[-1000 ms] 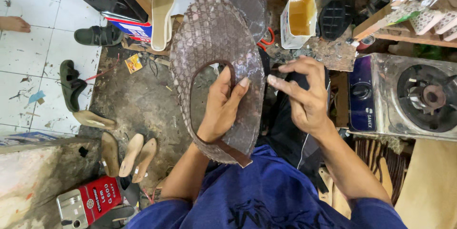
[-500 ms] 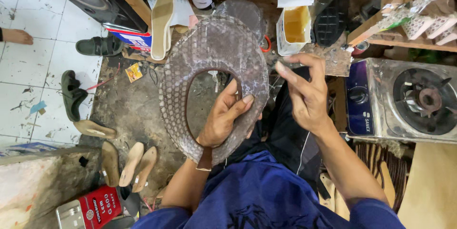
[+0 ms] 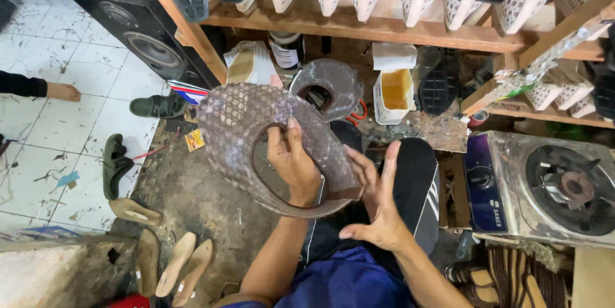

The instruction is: The person sits on the floor of a shoe workshop holding a woven shoe upper, dips their fingers into a container of yellow glue and applies it along the upper's edge, then presses and smooths the edge with their fingers, occasionally reaching up to a shelf of finished uppers.

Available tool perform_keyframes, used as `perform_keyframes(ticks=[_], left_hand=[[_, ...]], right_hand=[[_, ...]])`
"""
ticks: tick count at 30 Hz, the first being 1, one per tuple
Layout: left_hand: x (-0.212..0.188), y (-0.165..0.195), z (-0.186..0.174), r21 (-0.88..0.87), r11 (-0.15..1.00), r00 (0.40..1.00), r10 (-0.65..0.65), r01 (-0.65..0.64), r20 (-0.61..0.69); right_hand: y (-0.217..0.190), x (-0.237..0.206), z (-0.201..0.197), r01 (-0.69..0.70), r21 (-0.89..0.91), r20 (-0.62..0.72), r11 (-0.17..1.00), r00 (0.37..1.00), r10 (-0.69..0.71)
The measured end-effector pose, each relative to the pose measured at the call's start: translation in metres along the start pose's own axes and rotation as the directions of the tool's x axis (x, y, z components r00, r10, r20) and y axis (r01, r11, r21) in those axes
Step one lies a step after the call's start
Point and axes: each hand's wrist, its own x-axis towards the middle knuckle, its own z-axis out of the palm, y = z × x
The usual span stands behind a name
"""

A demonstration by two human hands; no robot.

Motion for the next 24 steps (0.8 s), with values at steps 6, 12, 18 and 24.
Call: perform_keyframes(ticks=[6, 12, 18, 24], left_hand=[[-0.015, -0.009, 0.013, -0.05, 0.995, 0.976, -0.077, 0.089, 0.202], [0.009, 0.029, -0.021, -0.197, 0.925, 0.745, -0.123, 0.326, 0.656], [0.025, 0.035, -0.024, -0.057, 0.828, 0.482, -0.268, 0.558, 0.834], [0.027, 0.016, -0.044, 0.253, 0.475, -0.032, -0.426, 0.843, 0.904]], right_hand=[[0.013, -0.018, 0.01, -0.117, 0.08, -0.48, 0.99, 0.866, 0.141], [-0.001, -0.017, -0.055, -0.125, -0.122, -0.439, 0.985, 0.896, 0.059], [-0.002, -0.015, -0.062, -0.125, -0.063, -0.204, 0.99, 0.973, 0.11], [-0.012, -0.018, -0.065, -0.17, -0.015, -0.238, 0.985, 0.958, 0.162]])
